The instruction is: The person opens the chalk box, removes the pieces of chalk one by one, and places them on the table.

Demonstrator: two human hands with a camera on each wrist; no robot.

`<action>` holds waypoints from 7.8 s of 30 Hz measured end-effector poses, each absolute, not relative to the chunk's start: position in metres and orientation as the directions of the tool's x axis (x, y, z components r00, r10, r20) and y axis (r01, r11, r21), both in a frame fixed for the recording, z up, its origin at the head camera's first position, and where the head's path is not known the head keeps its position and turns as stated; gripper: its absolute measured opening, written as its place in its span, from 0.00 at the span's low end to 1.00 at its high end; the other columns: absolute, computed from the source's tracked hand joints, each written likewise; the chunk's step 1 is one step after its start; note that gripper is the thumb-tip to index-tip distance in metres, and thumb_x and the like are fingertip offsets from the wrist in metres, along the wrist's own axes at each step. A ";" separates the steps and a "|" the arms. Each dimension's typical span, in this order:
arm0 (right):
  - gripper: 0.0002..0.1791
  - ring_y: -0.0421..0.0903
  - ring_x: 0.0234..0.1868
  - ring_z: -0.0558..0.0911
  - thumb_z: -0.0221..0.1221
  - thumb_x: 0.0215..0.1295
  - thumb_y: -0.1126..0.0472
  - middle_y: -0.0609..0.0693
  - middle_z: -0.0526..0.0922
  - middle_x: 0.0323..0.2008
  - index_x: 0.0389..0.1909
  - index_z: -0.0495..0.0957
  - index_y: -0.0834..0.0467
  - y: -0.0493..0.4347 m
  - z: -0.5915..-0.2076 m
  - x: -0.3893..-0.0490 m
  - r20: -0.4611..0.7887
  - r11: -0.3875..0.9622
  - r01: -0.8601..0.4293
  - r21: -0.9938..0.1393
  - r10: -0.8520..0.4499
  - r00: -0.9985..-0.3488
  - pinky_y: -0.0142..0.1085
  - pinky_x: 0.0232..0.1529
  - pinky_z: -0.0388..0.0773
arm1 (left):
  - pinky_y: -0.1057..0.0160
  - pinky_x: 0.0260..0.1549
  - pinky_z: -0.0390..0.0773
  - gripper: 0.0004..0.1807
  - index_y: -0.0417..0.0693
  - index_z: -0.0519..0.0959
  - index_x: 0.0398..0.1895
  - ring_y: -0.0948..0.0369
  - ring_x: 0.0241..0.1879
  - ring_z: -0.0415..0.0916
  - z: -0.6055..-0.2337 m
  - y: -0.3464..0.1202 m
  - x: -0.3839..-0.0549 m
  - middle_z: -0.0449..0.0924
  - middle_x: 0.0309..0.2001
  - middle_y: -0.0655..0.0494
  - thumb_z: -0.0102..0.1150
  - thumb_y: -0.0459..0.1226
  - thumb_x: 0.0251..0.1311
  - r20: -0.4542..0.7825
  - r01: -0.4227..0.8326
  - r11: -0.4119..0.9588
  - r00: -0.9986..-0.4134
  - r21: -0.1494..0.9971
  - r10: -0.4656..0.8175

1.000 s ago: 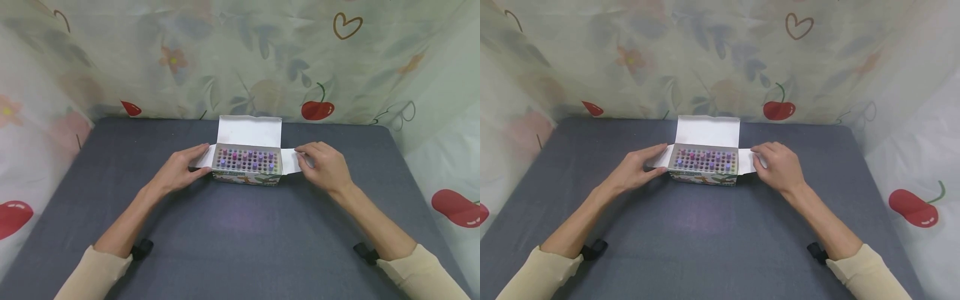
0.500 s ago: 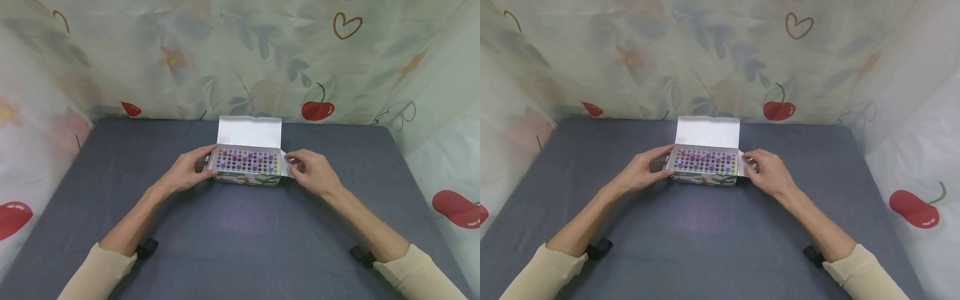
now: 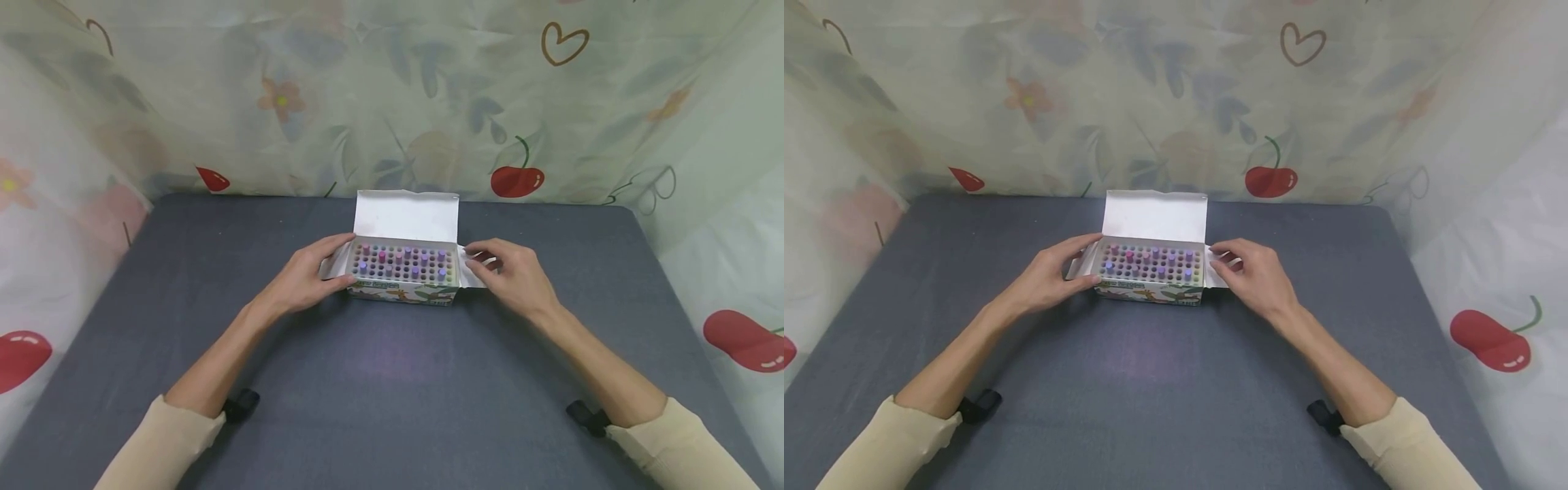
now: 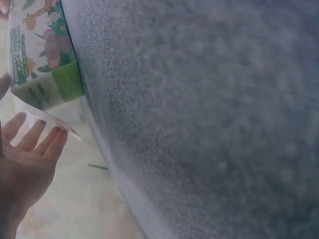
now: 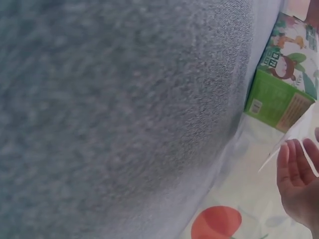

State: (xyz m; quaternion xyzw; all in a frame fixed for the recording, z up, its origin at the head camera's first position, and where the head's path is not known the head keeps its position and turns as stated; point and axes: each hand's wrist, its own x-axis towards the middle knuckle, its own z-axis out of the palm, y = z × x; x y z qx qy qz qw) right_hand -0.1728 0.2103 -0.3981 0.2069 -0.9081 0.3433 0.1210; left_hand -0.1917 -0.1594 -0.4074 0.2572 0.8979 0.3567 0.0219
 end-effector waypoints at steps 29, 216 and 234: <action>0.14 0.41 0.23 0.72 0.69 0.61 0.61 0.46 0.85 0.28 0.49 0.88 0.54 0.178 -0.394 -0.197 0.217 0.737 -0.375 -0.563 -0.306 -0.927 0.35 0.23 0.67 | 0.48 0.57 0.75 0.49 0.56 0.59 0.78 0.45 0.63 0.72 -0.410 -0.147 -0.202 0.66 0.67 0.47 0.74 0.49 0.54 0.059 0.345 0.597 -0.893 0.724 0.446; 0.08 0.44 0.31 0.87 0.68 0.63 0.63 0.51 0.88 0.31 0.41 0.88 0.60 0.119 -0.432 -0.136 -0.159 0.384 -0.043 -0.922 -0.481 -0.862 0.36 0.35 0.84 | 0.46 0.57 0.72 0.51 0.59 0.55 0.79 0.48 0.68 0.64 -0.407 -0.145 -0.201 0.62 0.72 0.46 0.73 0.52 0.54 -0.011 0.289 0.637 -0.906 0.715 0.424; 0.11 0.61 0.45 0.85 0.64 0.66 0.66 0.61 0.86 0.43 0.47 0.84 0.64 0.148 -0.396 -0.140 -0.111 0.266 -0.050 -0.963 -0.556 -0.824 0.42 0.46 0.83 | 0.50 0.54 0.76 0.51 0.58 0.55 0.79 0.48 0.65 0.69 -0.410 -0.142 -0.202 0.64 0.69 0.47 0.73 0.50 0.55 0.000 0.301 0.610 -0.897 0.733 0.442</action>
